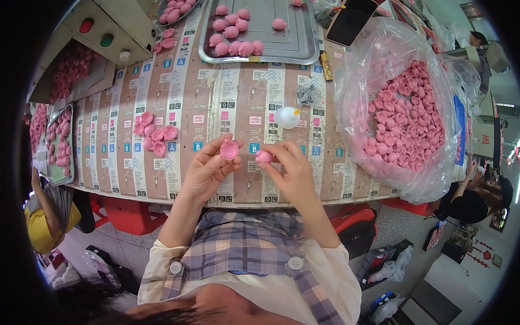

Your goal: The person applies glue to plastic toy halves with a squeeze bottle, presses the halves together by hand to assemble round figures, and places the assembled figures onto a tray.

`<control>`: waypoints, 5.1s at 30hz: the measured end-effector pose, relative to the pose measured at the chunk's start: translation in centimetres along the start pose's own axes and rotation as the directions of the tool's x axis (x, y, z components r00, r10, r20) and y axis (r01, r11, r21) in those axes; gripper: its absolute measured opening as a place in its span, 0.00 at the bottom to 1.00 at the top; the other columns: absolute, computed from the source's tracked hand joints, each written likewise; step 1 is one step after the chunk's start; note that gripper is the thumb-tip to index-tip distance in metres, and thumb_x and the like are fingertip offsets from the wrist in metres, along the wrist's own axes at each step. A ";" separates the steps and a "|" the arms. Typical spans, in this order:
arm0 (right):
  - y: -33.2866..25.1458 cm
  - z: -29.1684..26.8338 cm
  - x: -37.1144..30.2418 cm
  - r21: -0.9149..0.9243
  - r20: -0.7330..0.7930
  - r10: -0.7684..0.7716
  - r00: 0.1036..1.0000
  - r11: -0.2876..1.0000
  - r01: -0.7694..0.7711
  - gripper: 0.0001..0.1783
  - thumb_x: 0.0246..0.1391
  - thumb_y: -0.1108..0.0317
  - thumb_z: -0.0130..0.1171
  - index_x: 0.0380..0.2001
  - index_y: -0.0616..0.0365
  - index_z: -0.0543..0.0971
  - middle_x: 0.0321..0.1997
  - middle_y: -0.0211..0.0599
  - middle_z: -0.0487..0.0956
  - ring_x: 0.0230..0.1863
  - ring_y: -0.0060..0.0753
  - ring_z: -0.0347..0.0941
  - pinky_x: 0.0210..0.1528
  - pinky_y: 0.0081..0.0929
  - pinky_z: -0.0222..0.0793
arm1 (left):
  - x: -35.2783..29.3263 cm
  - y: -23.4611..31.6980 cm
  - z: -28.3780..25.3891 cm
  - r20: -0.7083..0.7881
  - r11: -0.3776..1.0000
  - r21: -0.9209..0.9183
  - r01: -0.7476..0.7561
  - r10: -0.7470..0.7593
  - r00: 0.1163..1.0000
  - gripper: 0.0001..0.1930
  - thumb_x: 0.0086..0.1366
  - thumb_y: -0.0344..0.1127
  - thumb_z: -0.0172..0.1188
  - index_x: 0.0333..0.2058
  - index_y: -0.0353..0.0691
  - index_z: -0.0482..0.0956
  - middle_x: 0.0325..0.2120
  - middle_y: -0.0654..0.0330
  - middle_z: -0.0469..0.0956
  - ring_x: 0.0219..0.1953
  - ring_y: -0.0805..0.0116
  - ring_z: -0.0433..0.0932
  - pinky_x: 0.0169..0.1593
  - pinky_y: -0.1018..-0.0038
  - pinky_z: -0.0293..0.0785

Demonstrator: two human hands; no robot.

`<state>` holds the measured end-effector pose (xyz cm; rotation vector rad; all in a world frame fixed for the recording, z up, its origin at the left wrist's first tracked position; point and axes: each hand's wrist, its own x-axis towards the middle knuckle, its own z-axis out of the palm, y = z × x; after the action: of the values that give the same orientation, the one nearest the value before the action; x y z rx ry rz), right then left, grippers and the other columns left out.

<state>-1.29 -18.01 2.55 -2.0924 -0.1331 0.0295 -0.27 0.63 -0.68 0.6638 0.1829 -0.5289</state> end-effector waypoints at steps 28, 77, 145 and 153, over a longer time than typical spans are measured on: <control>0.6 2.6 0.6 0.739 0.129 0.056 0.990 0.660 -0.133 0.15 0.41 0.78 0.58 0.36 0.65 0.73 0.35 0.33 0.69 0.37 0.24 0.68 0.40 0.18 0.64 | 0.1 0.1 1.1 0.343 0.266 0.806 -0.528 0.518 0.784 0.19 0.42 0.28 0.64 0.36 0.35 0.74 0.28 0.56 0.73 0.32 0.64 0.72 0.37 0.73 0.66; -0.1 2.0 0.9 0.363 0.129 -0.037 0.991 0.932 -0.013 0.17 0.39 0.71 0.60 0.36 0.63 0.74 0.31 0.35 0.73 0.36 0.26 0.69 0.41 0.20 0.63 | 0.1 0.7 1.5 0.487 0.036 0.828 -0.559 0.445 0.751 0.18 0.41 0.25 0.60 0.35 0.40 0.74 0.39 0.55 0.70 0.42 0.57 0.68 0.45 0.67 0.61; -0.3 1.7 2.6 0.569 -0.055 0.005 0.998 0.822 0.027 0.15 0.48 0.71 0.53 0.40 0.65 0.68 0.44 0.39 0.70 0.43 0.26 0.66 0.45 0.21 0.61 | 2.0 12.1 -1.6 -0.029 0.399 0.907 -0.135 0.379 0.925 0.06 0.52 0.31 0.56 0.27 0.34 0.73 0.23 0.63 0.73 0.25 0.78 0.72 0.26 0.84 0.68; -1.3 3.9 2.2 0.501 0.033 -0.217 0.976 0.848 0.171 0.21 0.45 0.64 0.57 0.42 0.62 0.69 0.44 0.40 0.71 0.47 0.31 0.65 0.47 0.24 0.59 | 3.1 5.2 0.3 0.064 0.771 0.636 -0.017 -0.031 0.997 0.10 0.57 0.36 0.53 0.33 0.36 0.74 0.23 0.66 0.73 0.25 0.82 0.71 0.24 0.86 0.66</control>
<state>0.53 -13.77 1.80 -1.5521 -0.3543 0.0304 5.06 2.60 1.34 1.3123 -0.0753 -0.6248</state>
